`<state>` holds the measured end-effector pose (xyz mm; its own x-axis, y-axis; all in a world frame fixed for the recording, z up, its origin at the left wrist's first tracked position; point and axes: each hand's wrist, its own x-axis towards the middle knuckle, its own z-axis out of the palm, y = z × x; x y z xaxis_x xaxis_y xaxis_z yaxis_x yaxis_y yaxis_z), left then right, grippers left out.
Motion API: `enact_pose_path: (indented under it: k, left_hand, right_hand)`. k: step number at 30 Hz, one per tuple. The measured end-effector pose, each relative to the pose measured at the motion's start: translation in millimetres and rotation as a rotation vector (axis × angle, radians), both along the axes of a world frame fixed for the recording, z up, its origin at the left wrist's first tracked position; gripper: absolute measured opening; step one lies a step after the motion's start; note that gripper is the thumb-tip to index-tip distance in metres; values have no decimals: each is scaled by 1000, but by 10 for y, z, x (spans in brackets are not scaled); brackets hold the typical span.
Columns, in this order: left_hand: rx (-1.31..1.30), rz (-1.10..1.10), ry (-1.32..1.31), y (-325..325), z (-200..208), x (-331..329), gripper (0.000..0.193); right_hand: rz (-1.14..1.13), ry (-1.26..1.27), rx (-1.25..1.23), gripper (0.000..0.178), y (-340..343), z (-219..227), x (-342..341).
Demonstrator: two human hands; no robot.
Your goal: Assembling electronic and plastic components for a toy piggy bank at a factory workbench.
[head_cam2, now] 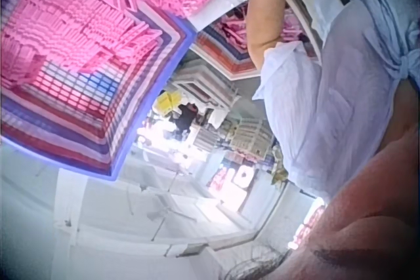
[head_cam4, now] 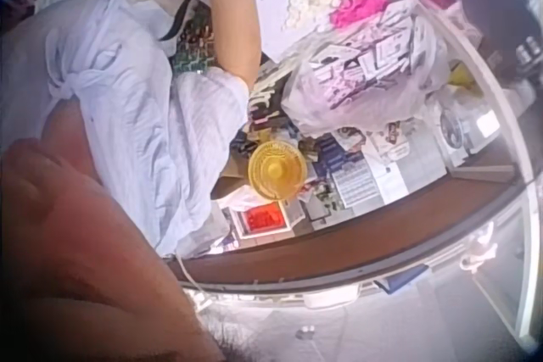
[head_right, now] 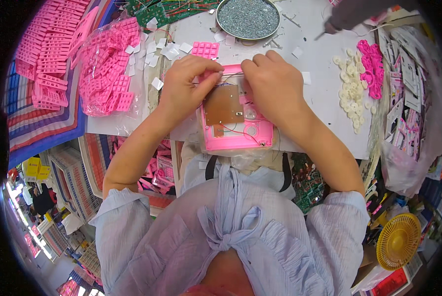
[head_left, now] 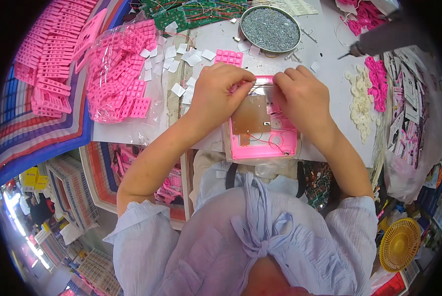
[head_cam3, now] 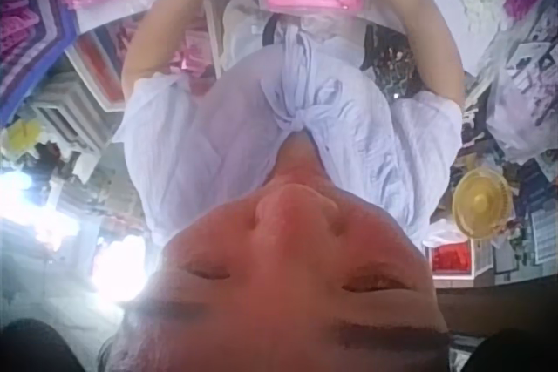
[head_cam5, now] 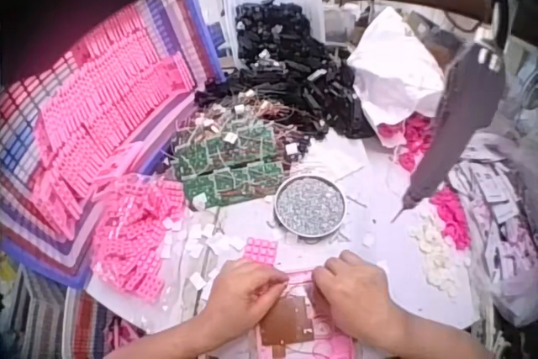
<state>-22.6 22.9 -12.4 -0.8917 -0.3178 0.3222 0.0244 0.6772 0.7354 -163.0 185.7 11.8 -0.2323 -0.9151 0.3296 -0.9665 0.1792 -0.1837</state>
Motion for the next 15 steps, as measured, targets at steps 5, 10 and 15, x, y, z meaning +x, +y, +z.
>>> enact_pose_path:
  k: [5,10,15]
  left_hand:
    - [-305,-61,75,24,-15,-44,14]
    - [-281,-140,-39,-10,37,-103,11]
    - [-427,-292,-60,14,151,-225,7]
  right_hand:
    - [151,118,234,4,8,133,87]
    - [253,65,297,8,223,242,214]
    - [19,-175,118,13,403,60,329]
